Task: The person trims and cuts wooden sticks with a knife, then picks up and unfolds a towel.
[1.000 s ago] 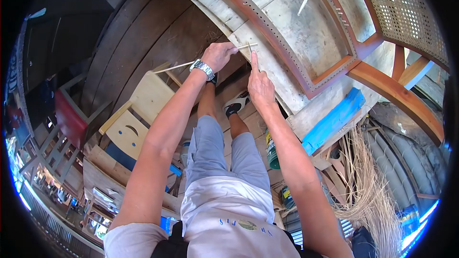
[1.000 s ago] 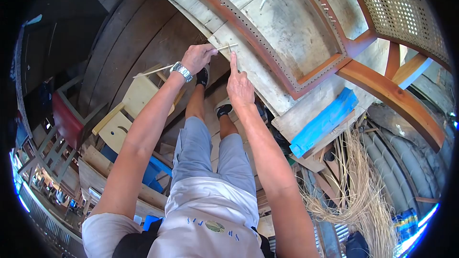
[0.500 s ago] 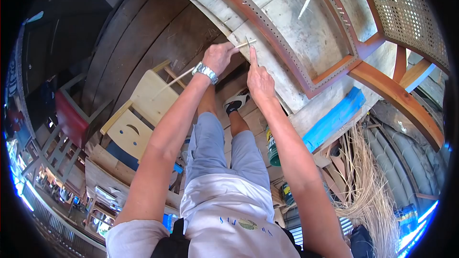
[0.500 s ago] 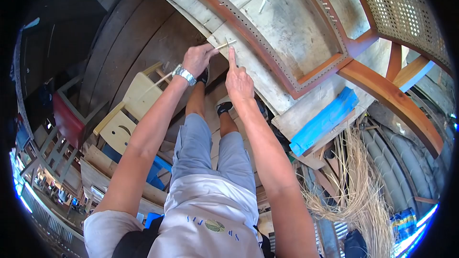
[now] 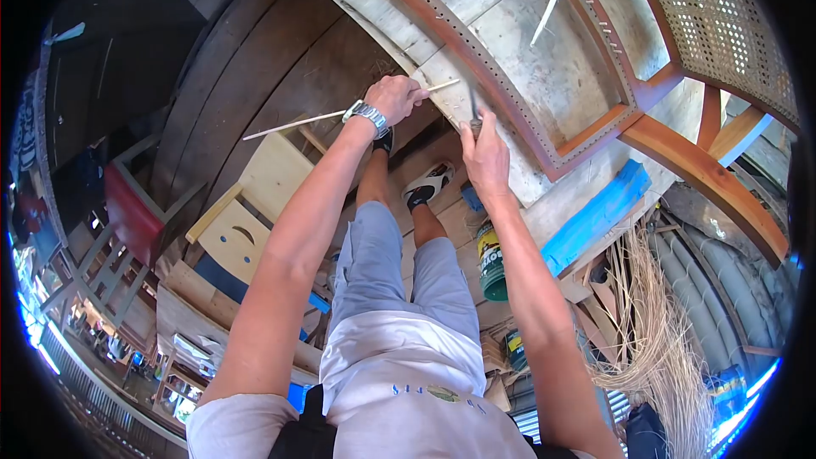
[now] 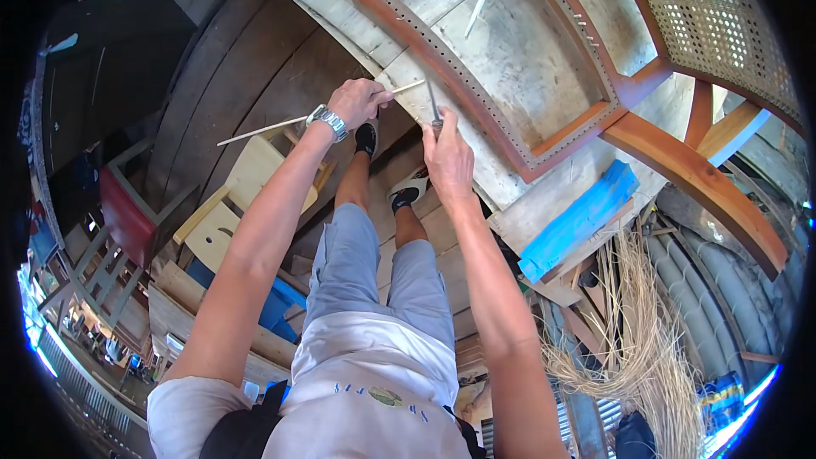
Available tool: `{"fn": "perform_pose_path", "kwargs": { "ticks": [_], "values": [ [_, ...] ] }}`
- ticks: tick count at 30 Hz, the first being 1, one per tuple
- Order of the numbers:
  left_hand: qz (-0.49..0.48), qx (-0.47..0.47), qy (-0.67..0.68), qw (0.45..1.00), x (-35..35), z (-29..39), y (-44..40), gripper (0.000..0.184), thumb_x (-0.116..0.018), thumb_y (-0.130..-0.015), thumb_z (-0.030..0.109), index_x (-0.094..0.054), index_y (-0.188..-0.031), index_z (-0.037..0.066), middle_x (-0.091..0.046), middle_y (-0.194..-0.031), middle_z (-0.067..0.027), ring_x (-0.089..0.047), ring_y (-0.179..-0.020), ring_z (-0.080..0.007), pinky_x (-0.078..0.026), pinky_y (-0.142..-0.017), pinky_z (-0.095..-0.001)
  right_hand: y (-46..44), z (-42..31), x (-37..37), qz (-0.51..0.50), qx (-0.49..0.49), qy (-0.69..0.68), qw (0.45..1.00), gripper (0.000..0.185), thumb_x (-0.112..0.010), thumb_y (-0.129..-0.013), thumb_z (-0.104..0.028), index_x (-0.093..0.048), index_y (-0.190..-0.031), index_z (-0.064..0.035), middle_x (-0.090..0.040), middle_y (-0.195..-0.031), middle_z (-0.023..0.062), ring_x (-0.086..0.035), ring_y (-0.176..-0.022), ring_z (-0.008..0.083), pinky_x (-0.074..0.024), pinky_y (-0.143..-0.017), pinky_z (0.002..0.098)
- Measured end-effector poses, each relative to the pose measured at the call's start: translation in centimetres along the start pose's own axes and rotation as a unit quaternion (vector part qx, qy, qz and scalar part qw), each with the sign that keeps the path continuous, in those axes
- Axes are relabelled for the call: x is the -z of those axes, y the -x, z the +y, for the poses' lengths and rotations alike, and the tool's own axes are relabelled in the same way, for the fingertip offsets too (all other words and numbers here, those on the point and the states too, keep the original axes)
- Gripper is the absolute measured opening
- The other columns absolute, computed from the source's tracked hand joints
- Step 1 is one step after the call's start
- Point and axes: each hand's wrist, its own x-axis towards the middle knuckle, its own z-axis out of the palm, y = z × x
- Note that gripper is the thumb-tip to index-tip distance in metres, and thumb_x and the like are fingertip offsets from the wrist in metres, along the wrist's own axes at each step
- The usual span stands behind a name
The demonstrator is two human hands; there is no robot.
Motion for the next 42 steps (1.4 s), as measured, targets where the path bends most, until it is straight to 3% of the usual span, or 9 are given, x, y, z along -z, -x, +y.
{"fn": "perform_pose_path", "kwargs": {
  "ticks": [1, 7, 12, 24, 28, 35, 38, 40, 42],
  "values": [
    [0.020, -0.024, -0.010, 0.999, -0.1, -0.3, 0.2, 0.036, -0.059, -0.098, 0.040, -0.073, -0.087, 0.009, -0.066, -0.065, -0.0101, -0.068, -0.068, -0.0289, -0.053, -0.067, -0.0407, -0.2, 0.1, 0.2, 0.028, 0.022, -0.019, 0.999, 0.027, -0.062, -0.094, -0.014, -0.054, -0.118, -0.0043, -0.068, -0.096, 0.0255, -0.067, -0.089, 0.0431, -0.0537, -0.074, 0.0483],
    [-0.005, -0.064, -0.006, 0.998, 2.4, 1.9, 4.1, 0.032, -0.060, -0.096, 0.037, -0.073, -0.086, 0.010, -0.067, -0.070, -0.0129, -0.067, -0.073, -0.0321, -0.051, -0.069, -0.0425, -3.2, -0.9, 0.9, 0.095, 0.216, -0.059, 0.970, 0.018, -0.070, -0.089, -0.016, -0.069, -0.100, -0.0024, -0.069, -0.091, 0.0168, -0.068, -0.082, 0.0356, -0.0522, -0.074, 0.0409],
    [-0.055, -0.076, 0.028, 0.995, 3.3, 1.4, 6.4, 0.031, -0.059, -0.096, 0.036, -0.073, -0.085, 0.010, -0.069, -0.077, -0.0130, -0.067, -0.078, -0.0334, -0.051, -0.073, -0.0421, -2.9, -2.4, 2.5, -0.085, 0.159, -0.046, 0.982, 0.020, -0.073, -0.086, -0.019, -0.071, -0.097, -0.0025, -0.068, -0.086, 0.0174, -0.067, -0.077, 0.0344, -0.0510, -0.071, 0.0412],
    [0.075, -0.068, -0.133, 0.986, 1.9, 6.7, 9.3, 0.031, -0.063, -0.093, 0.032, -0.066, -0.076, 0.007, -0.066, -0.071, -0.0208, -0.067, -0.070, -0.0405, -0.053, -0.064, -0.0505, -0.3, -3.9, 2.0, -0.059, 0.020, 0.004, 0.998, 0.018, -0.070, -0.086, -0.014, -0.067, -0.089, 0.0031, -0.067, -0.082, 0.0278, -0.066, -0.078, 0.0452, -0.0542, -0.068, 0.0492],
    [-0.332, -0.116, 0.107, 0.930, 7.7, 4.8, 7.8, 0.032, -0.060, -0.098, 0.035, -0.075, -0.094, 0.007, -0.062, -0.065, -0.0057, -0.060, -0.063, -0.0147, -0.046, -0.059, -0.0330, -0.1, -5.4, 9.2, -0.389, -0.138, -0.258, 0.874, 0.016, -0.070, -0.088, -0.016, -0.073, -0.093, -0.0010, -0.071, -0.076, 0.0036, -0.056, -0.056, 0.0048, -0.0437, -0.050, 0.0233],
    [-0.409, -0.069, 0.513, 0.751, 10.1, 6.4, 7.6, 0.027, -0.063, -0.100, 0.026, -0.072, -0.096, 0.001, -0.057, -0.071, 0.0031, -0.041, -0.060, -0.0035, -0.030, -0.051, -0.0223, 2.5, -5.4, 11.2, -0.408, -0.184, -0.613, 0.651, 0.017, -0.075, -0.088, -0.014, -0.068, -0.095, -0.0004, -0.071, -0.079, 0.0068, -0.053, -0.053, 0.0049, -0.0398, -0.047, 0.0191],
    [-0.305, -0.050, 0.478, 0.822, 11.0, 7.2, 6.7, 0.022, -0.064, -0.098, 0.021, -0.070, -0.094, 0.000, -0.059, -0.072, 0.0010, -0.042, -0.059, -0.0035, -0.030, -0.050, -0.0206, 2.0, -6.9, 11.4, -0.218, -0.140, -0.629, 0.733, 0.013, -0.074, -0.089, -0.014, -0.068, -0.094, -0.0036, -0.070, -0.080, 0.0051, -0.053, -0.052, 0.0062, -0.0402, -0.047, 0.0203],
    [-0.128, -0.079, 0.475, 0.867, 11.3, 8.3, 6.6, 0.017, -0.060, -0.100, 0.015, -0.068, -0.094, 0.001, -0.060, -0.077, -0.0017, -0.052, -0.064, -0.0073, -0.042, -0.057, -0.0214, -0.7, -4.5, 12.7, -0.048, -0.140, -0.467, 0.872, 0.012, -0.074, -0.088, -0.013, -0.067, -0.094, -0.0062, -0.064, -0.078, 0.0011, -0.057, -0.062, 0.0082, -0.0466, -0.053, 0.0246],
    [0.022, -0.074, 0.478, 0.875, 11.6, 7.8, 5.9, 0.015, -0.059, -0.101, 0.014, -0.067, -0.100, 0.000, -0.061, -0.078, -0.0034, -0.057, -0.068, -0.0102, -0.046, -0.064, -0.0233, -4.4, -1.6, 14.2, 0.145, -0.144, -0.475, 0.856, 0.012, -0.071, -0.091, -0.015, -0.068, -0.092, -0.0031, -0.062, -0.070, 0.0001, -0.057, -0.059, 0.0089, -0.0445, -0.053, 0.0251]
  ]
}}
